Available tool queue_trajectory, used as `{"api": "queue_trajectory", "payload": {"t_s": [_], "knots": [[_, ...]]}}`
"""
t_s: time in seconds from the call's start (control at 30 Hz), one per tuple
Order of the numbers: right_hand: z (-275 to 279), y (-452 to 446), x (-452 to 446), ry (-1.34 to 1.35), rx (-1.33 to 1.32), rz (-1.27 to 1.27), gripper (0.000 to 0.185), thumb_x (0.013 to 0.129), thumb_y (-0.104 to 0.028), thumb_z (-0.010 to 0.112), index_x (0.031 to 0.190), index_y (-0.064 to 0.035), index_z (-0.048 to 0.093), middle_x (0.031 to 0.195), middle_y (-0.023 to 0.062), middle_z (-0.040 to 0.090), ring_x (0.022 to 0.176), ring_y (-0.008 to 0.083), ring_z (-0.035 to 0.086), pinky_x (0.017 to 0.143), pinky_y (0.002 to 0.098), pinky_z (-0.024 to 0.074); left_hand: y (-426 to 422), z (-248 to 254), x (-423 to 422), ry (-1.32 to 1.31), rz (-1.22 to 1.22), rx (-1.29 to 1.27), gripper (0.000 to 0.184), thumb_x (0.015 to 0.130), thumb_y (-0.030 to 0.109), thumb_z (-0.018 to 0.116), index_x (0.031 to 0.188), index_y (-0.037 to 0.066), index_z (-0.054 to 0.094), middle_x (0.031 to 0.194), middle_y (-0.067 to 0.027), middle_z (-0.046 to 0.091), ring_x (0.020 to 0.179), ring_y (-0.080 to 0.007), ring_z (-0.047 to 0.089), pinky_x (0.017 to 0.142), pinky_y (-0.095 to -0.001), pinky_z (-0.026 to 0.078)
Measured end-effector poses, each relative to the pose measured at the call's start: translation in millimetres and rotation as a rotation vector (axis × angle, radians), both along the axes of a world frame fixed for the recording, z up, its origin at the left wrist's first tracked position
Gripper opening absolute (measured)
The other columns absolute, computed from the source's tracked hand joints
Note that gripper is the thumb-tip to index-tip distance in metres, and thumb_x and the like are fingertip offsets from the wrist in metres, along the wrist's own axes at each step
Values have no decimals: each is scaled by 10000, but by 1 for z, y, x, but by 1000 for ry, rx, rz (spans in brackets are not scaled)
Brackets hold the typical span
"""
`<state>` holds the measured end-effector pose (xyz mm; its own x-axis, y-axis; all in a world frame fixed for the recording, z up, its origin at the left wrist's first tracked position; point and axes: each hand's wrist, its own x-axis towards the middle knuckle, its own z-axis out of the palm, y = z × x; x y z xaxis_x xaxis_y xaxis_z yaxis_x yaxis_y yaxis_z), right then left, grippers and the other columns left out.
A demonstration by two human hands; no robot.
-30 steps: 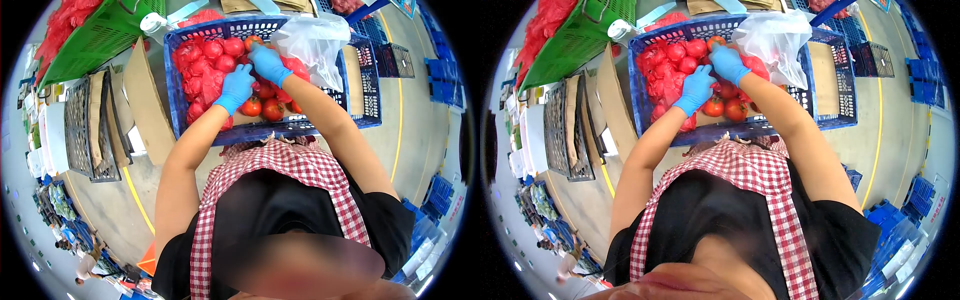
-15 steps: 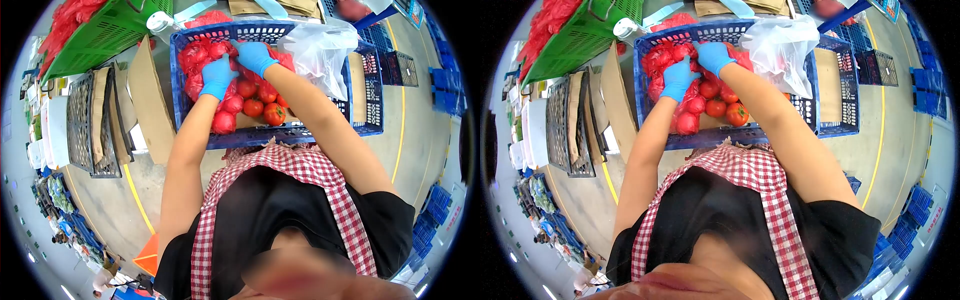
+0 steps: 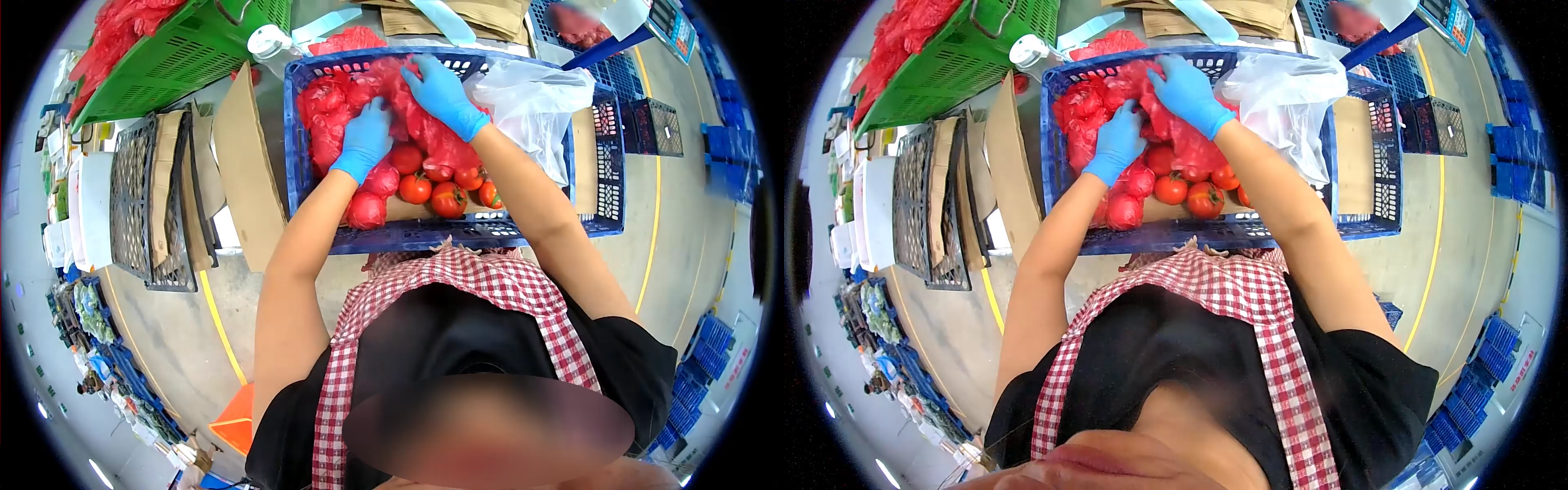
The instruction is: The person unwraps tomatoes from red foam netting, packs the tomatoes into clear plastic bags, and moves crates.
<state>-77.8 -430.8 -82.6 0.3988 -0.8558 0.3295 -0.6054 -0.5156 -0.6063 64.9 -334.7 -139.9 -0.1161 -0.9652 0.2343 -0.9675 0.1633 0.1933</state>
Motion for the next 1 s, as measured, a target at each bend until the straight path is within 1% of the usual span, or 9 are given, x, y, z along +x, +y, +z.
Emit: {"api": "queue_trajectory", "payload": {"t_s": [0.1, 0.2, 0.23, 0.47, 0.63, 0.73, 0.8, 0.87, 1.0], "knots": [[38, -5, 1, -75, -118, -13, 377, 841, -357, 588, 953, 3, 609, 930, 183, 604, 836, 350, 598, 746, 407, 483, 1, 3, -4, -115, 24, -6, 716, 658, 313, 728, 1260, 54, 442, 1044, -92, 540, 939, -253, 541, 621, -374, 527], [64, -16, -23, -333, 35, -76, 414, 776, -395, 670, 844, 12, 629, 782, 158, 619, 735, 310, 604, 686, 380, 480, -3, 6, -13, -97, -8, -7, 649, 698, 239, 683, 1272, 66, 433, 1035, -82, 544, 916, -245, 543, 590, -364, 518], [97, 4, -33, -553, 242, -49, 323, 799, -306, 709, 905, -10, 639, 774, -16, 595, 704, 66, 495, 661, 243, 437, -2, 1, -15, -95, 16, -5, 610, 705, 209, 661, 1260, 74, 448, 1025, -77, 548, 912, -241, 542, 581, -363, 515], [182, 37, -66, -908, 153, -274, 139, 755, -91, 718, 812, -41, 602, 741, 11, 607, 660, 93, 545, 634, 236, 441, 7, -26, -7, -71, -263, -131, 353, 687, 73, 587, 1033, 134, 622, 1037, -45, 594, 1001, -238, 559, 604, -358, 509], [165, 48, -51, -611, 336, -33, 210, 759, -77, 693, 946, -18, 617, 785, 29, 613, 695, 104, 560, 674, 246, 457, -1, -30, -3, 345, -176, -164, 276, 689, 27, 599, 948, 93, 666, 1009, -112, 655, 1010, -248, 607, 702, -368, 519], [119, 38, -22, -139, 40, 162, 367, 771, -248, 653, 1093, -85, 589, 851, 127, 646, 786, 267, 622, 727, 355, 494, -4, 21, 8, 740, 327, -16, 219, 777, 102, 602, 987, 84, 661, 960, -152, 655, 882, -308, 640, 712, -367, 511], [83, 30, 5, 238, -50, 262, 529, 763, -287, 662, 1259, -170, 522, 902, 128, 666, 827, 282, 647, 757, 375, 510, -4, 28, 41, 785, 163, 142, 274, 765, 185, 648, 987, 25, 642, 906, -192, 655, 837, -329, 647, 703, -403, 510], [48, 25, 34, 456, -72, 257, 537, 774, -344, 638, 1264, -164, 514, 894, 144, 658, 842, 308, 640, 736, 408, 514, 27, 83, 48, 34, 73, 436, 289, 751, 242, 654, 940, 24, 648, 865, -182, 659, 811, -321, 651, 677, -414, 513], [-16, 13, 77, 560, -69, 267, 451, 768, -323, 633, 1180, -156, 559, 872, 129, 661, 800, 321, 642, 673, 420, 514, 46, 85, 40, -141, 260, 322, 500, 740, 392, 668, 1103, 56, 599, 873, -151, 666, 802, -304, 652, 668, -407, 515]]}}
